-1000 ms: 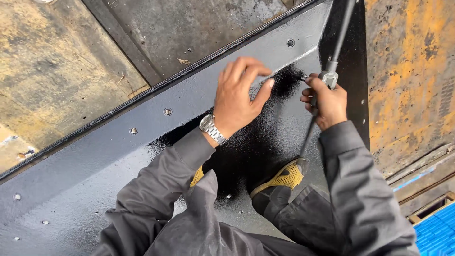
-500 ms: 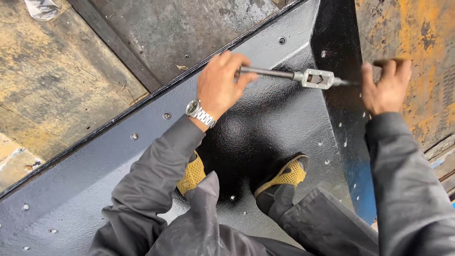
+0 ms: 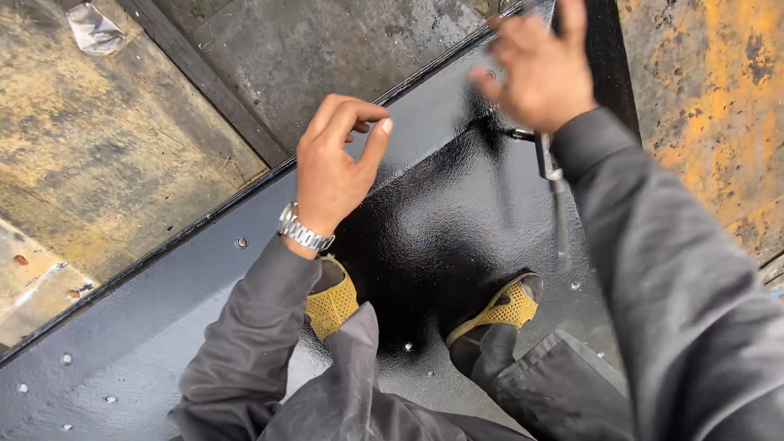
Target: The person kneels on a black-painted steel panel and uses a tap wrench to thread its pre-drilled holes, working on one hole at a time and repositioning the tool to reach holes across the panel.
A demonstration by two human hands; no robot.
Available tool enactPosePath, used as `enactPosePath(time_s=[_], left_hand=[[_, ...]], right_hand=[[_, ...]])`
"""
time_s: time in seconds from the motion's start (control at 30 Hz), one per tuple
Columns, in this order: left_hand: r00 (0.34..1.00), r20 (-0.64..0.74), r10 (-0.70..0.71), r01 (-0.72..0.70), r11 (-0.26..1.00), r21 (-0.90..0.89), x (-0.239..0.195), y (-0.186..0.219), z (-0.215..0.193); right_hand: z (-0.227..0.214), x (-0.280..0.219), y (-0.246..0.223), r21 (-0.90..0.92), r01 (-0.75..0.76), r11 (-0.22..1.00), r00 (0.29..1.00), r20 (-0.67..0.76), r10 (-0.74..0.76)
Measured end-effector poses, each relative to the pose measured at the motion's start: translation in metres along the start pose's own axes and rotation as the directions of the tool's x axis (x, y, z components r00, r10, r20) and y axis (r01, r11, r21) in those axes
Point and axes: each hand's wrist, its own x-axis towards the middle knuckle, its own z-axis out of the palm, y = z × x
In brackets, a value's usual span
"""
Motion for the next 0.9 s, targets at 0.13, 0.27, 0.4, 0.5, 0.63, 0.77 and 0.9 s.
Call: enactPosePath(time_s=[0.13,0.27,0.4,0.5,0.63,0.77,0.9], left_hand=[[0.997,0.042,-0.071,0.070,0.997,0.024,-0.021,-0.007,-0.025],[0.982,0.046,-0.181,0.180,0.983,0.023,-0.033,-0.019,-0.018],[0.979,0.101,-0.176,0.181,0.982,-0.053,-0.021,-0.012,0.006],[0.978,0.152,-0.146,0.164,0.980,-0.113,-0.012,-0.001,0.009],[0.977,0.162,-0.142,0.160,0.982,-0.103,-0.018,-0.003,0.004],[0.959,0.179,-0.221,0.242,0.964,-0.108,-0.030,-0.007,0.007],[0.937,0.149,-0.317,0.334,0.937,-0.104,-0.036,-0.018,0.006]], right_hand=[[0.004,-0.149,0.075,-0.100,-0.282,0.954,0.944,0.150,0.295],[-0.023,-0.200,-0.077,0.213,-0.928,0.306,0.334,0.842,0.424],[-0.021,-0.084,-0.180,0.377,-0.511,-0.773,0.264,0.924,0.276],[-0.007,0.024,-0.112,0.476,-0.279,-0.834,0.500,0.813,0.297],[0.037,0.028,0.035,0.491,-0.545,0.680,0.804,0.076,0.590],[-0.024,-0.033,0.089,-0.175,-0.056,0.983,0.938,0.329,0.112],[-0.010,-0.167,0.078,-0.109,-0.673,0.732,0.426,0.752,0.503]])
